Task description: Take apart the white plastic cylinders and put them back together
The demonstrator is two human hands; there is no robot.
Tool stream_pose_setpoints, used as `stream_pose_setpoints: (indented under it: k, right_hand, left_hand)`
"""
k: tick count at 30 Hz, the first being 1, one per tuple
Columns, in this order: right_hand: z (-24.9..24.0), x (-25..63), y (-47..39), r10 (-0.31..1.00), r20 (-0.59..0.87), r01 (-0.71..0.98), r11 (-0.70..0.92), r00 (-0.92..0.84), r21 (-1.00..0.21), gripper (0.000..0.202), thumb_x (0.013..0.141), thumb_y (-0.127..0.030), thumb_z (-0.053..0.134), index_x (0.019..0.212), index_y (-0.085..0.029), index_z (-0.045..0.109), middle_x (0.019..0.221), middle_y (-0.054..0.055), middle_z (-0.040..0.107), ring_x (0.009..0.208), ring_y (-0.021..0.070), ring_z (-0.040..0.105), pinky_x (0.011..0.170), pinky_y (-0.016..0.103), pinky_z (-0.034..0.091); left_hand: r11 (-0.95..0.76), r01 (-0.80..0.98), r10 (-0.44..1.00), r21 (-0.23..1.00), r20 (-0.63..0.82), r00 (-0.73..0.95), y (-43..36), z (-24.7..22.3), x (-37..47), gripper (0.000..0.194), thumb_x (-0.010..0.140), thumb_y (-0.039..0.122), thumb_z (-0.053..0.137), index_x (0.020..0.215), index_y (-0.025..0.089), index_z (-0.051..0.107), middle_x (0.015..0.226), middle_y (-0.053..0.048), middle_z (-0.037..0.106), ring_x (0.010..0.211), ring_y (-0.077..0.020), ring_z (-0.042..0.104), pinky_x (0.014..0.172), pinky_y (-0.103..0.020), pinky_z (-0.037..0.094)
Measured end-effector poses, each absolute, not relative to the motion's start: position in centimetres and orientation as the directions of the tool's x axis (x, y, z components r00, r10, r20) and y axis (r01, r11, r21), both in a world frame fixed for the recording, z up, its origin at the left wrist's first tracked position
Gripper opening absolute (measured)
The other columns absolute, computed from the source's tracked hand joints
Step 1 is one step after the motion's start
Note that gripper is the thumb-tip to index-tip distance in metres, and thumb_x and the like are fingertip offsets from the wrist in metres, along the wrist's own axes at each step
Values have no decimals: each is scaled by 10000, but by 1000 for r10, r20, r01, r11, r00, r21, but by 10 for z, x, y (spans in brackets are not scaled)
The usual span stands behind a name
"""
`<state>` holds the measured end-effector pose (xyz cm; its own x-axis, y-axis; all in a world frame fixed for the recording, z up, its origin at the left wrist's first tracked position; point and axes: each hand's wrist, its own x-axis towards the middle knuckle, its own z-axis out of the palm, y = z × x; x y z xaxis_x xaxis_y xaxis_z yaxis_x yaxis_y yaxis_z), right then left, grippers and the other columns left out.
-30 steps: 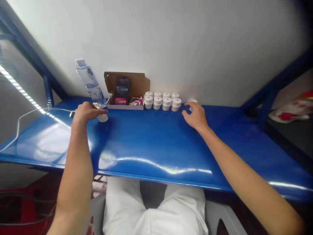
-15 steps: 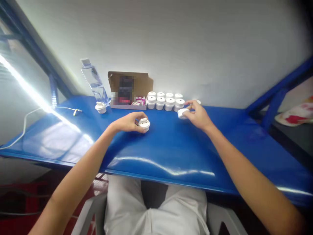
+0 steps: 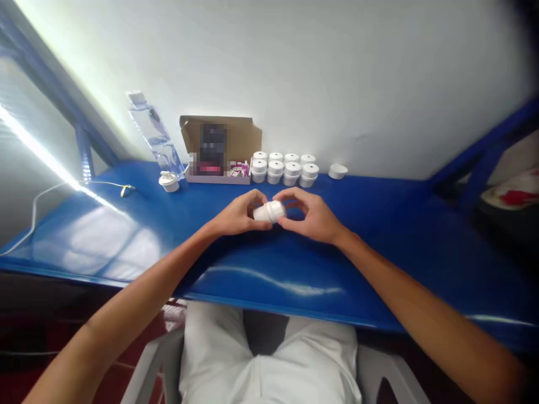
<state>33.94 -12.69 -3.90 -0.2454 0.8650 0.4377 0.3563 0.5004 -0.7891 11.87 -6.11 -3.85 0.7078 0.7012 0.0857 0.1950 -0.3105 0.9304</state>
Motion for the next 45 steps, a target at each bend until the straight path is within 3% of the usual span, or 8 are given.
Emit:
stream_pose_setpoints:
  k: [11,15,19,24,28,32,36,45]
  right_hand:
    - [-32,336,-134,822,509,378,569,-254,-730,333,799,-251,758,1127,-304,739,1316,29,701,1282,292,626,1164,500,467]
    - [-42,329,-130,942,331,263,333,-53,-906,399,809,-434,792,1154,-253,704,1094,66,763,957,281,747,847,454,644]
    - [-48,326,-124,998,46,81,49,-45,-996,498,866,-653,659,1054,-193,687,786,54,723,616,215,702,552,366,617]
    - [-44,332,-124,978,206,69,208,-30,-976,546,676,-435,897,1113,-249,627,1207,47,689,910,212,734,780,349,636]
    - [-43,334,-125,996,30,60,35,-79,-998,498,810,-527,762,1178,-244,580,943,35,723,716,213,736,639,357,620]
    - [-41,334,-125,996,63,45,66,-65,-997,673,699,-445,872,1259,-272,541,1001,18,721,779,214,746,670,337,624]
    - [-37,336,-125,996,-34,-43,-37,-77,-998,559,777,-500,780,1238,-266,567,936,10,721,737,203,736,626,325,613]
    - [-44,342,-115,991,97,162,81,92,-983,413,728,-467,805,1028,-212,683,913,41,742,755,208,706,688,350,597]
  left_hand:
    - [-169,196,650,966,-40,759,-59,-28,114,587,938,675,523,827,120,679,713,-55,662,564,-111,536,548,-266,367]
    - [-285,113,661,952,110,742,-59,-28,113,496,817,552,767,1080,137,706,949,-66,717,820,-163,647,720,-268,474]
    - [-298,61,668,952,163,726,-60,-30,115,611,713,432,883,1214,150,674,1101,-87,718,992,-218,670,874,-318,511]
    - [-145,0,720,989,106,685,-60,-35,119,550,735,454,865,1124,151,621,991,-75,728,895,-201,696,828,-328,535]
    - [-187,-25,729,982,156,667,-59,-34,118,583,647,409,928,1063,155,608,978,-69,724,922,-201,693,841,-326,532]
    - [-191,-23,731,981,158,664,-60,-32,117,575,647,423,925,1048,157,609,991,-73,727,914,-199,694,836,-332,533]
    - [-222,-18,719,975,176,673,-61,-32,117,576,630,418,935,1024,151,612,972,-74,730,909,-199,689,841,-334,525]
    - [-512,175,683,841,275,676,-60,-39,118,593,717,466,855,1152,185,566,1182,-105,668,1024,-249,662,893,-368,517]
